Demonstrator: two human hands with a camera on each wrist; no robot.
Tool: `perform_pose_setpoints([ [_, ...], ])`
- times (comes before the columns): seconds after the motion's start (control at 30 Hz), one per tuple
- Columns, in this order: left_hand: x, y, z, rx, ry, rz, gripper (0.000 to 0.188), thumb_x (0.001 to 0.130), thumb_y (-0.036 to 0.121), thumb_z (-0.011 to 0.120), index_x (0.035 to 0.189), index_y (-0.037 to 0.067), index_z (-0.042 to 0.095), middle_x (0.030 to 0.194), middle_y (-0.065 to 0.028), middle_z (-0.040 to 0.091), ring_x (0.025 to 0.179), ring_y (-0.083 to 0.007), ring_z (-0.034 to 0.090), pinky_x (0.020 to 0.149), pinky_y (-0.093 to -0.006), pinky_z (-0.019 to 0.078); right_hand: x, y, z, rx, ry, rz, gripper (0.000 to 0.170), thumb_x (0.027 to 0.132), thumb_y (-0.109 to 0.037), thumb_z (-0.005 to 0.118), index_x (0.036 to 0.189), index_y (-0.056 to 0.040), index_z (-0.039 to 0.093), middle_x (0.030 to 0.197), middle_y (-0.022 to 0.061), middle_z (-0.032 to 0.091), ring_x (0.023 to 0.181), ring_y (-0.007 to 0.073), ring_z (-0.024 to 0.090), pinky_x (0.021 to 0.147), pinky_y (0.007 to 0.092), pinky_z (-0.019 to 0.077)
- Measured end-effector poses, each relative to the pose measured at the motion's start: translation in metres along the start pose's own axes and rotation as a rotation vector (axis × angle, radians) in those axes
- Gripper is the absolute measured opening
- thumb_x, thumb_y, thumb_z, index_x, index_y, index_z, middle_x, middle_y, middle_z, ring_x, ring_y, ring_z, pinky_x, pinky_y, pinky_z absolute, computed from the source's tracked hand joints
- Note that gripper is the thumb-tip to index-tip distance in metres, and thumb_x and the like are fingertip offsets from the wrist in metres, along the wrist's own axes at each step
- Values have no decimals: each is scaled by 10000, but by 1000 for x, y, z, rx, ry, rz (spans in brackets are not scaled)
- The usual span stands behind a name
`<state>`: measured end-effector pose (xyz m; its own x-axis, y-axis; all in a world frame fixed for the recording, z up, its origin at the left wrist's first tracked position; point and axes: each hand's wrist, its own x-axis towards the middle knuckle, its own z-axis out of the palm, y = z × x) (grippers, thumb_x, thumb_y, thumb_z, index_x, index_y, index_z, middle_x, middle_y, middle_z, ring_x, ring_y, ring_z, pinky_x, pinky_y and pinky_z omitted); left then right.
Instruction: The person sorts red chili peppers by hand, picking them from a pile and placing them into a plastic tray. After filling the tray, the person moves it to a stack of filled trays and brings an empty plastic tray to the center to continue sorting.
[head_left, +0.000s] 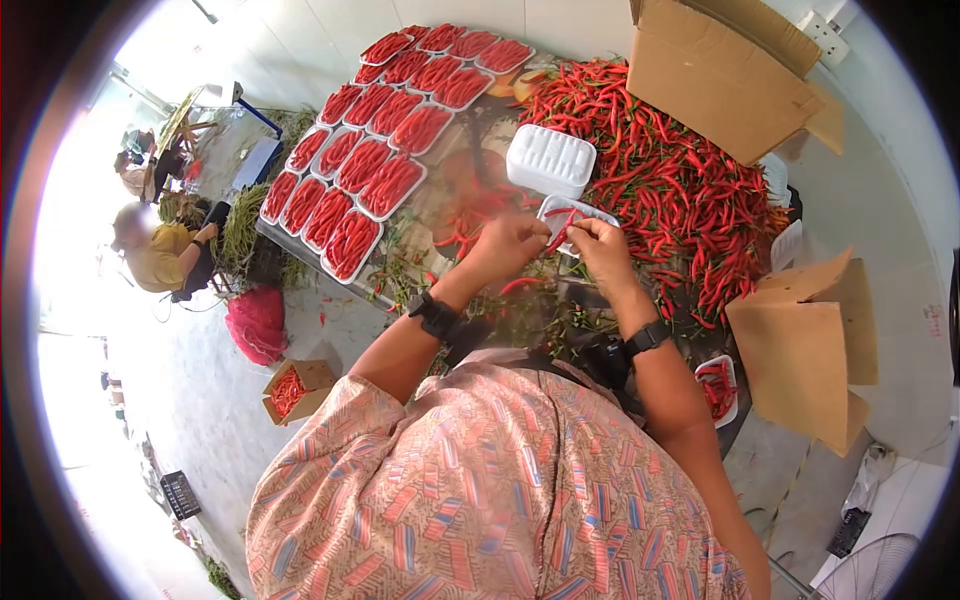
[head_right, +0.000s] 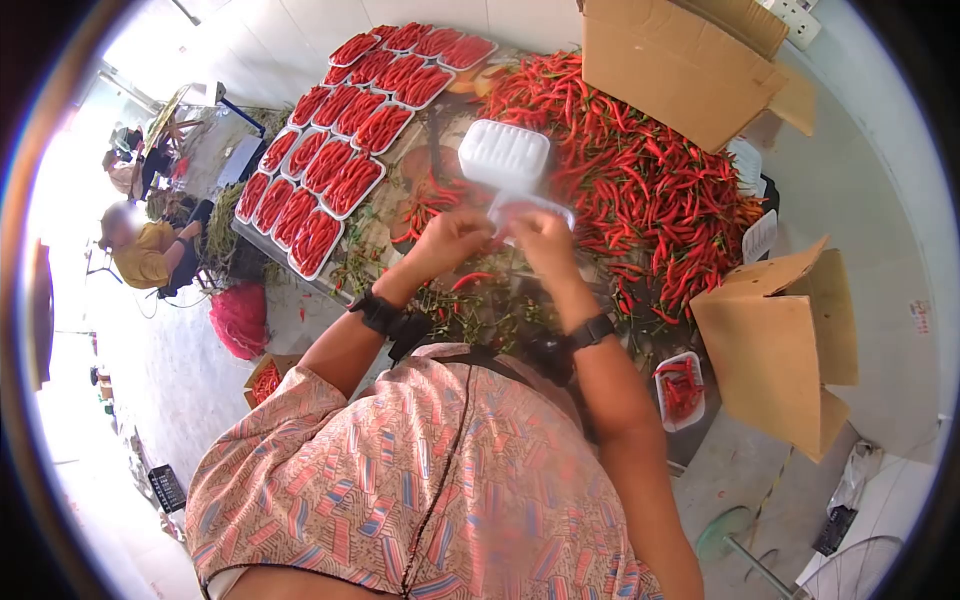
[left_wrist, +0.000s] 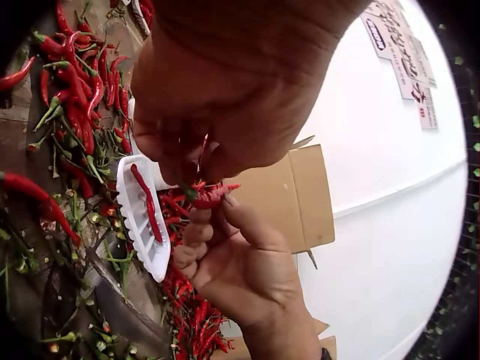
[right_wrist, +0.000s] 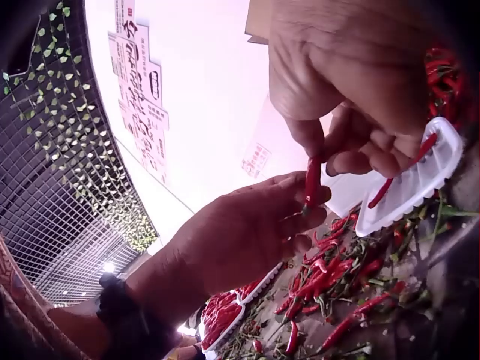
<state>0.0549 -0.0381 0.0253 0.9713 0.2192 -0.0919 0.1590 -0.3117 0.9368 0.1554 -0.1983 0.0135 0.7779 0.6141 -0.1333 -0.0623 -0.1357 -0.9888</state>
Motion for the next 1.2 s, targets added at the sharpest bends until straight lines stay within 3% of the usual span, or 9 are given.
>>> perform_pose_setpoints([
  [0.13, -8, 6, 8, 255, 16, 184, 138, 843, 148, 646, 920, 41, 685, 813, -80, 684, 721, -148, 655, 650, -308, 512, -2, -2, -4, 184, 72, 70, 163, 858, -148, 611, 927, -1, 630, 781, 21, 633, 656, 73, 562, 559, 223, 437],
  [0.2, -9, 11, 13, 298, 43, 161, 151, 778, 184, 644, 868, 67, 679, 771, -130, 648, 706, -281, 633, 640, -384, 488, -2, -1, -5, 202, 82, 113, 186, 839, -151, 607, 936, 6, 634, 806, 36, 650, 679, 79, 583, 572, 222, 450],
  [0.53, -3, 18, 21, 436, 154, 438, 153, 749, 186, 622, 681, 50, 622, 644, -139, 611, 598, -332, 605, 566, -433, 472, -11, -8, -3, 254, 45, 99, 200, 823, -109, 647, 982, 10, 621, 819, 45, 646, 674, 98, 590, 575, 231, 459],
  [0.6, -2, 22, 22, 555, 96, 286, 188, 790, 238, 606, 774, 61, 668, 698, -154, 625, 686, -331, 624, 627, -429, 489, -9, -2, -1, 225, 39, 100, 203, 822, -99, 649, 986, 16, 619, 824, 49, 648, 684, 99, 593, 587, 236, 468],
  [0.73, 7, 23, 30, 554, 114, 148, 224, 786, 268, 592, 766, 58, 669, 685, -173, 619, 677, -344, 625, 627, -445, 486, -11, 6, 10, 195, 222, -136, 139, 863, -65, 634, 970, 11, 589, 829, 23, 625, 681, 70, 561, 602, 224, 460],
  [0.8, 14, 18, 33, 398, 250, 84, 203, 744, 245, 597, 707, 55, 657, 635, -164, 612, 620, -350, 620, 588, -462, 482, -11, 2, 10, 226, 270, -200, 126, 865, -57, 628, 963, 12, 588, 831, 22, 626, 685, 67, 560, 617, 222, 462],
  [0.9, 23, 2, 10, 463, 152, -62, 262, 776, 307, 582, 792, 63, 676, 706, -192, 627, 704, -344, 640, 658, -448, 493, -4, -2, -5, 268, 411, -262, 107, 841, -61, 603, 909, 22, 595, 860, 65, 653, 736, 126, 617, 692, 260, 491],
  [1.07, 18, 0, -14, 586, 242, -7, 275, 752, 359, 669, 871, 113, 696, 788, -116, 664, 755, -294, 655, 666, -407, 497, 9, 12, -52, -623, 287, -304, 104, 764, -89, 633, 852, -36, 642, 864, 134, 648, 794, 291, 630, 734, 384, 491],
  [1.2, 36, -13, -7, 608, 289, 219, 247, 767, 321, 661, 892, 111, 696, 811, -113, 658, 760, -296, 646, 659, -408, 496, 18, 20, -55, -785, 221, -328, 119, 749, -97, 637, 858, -53, 656, 864, 147, 639, 831, 346, 605, 743, 442, 476],
])
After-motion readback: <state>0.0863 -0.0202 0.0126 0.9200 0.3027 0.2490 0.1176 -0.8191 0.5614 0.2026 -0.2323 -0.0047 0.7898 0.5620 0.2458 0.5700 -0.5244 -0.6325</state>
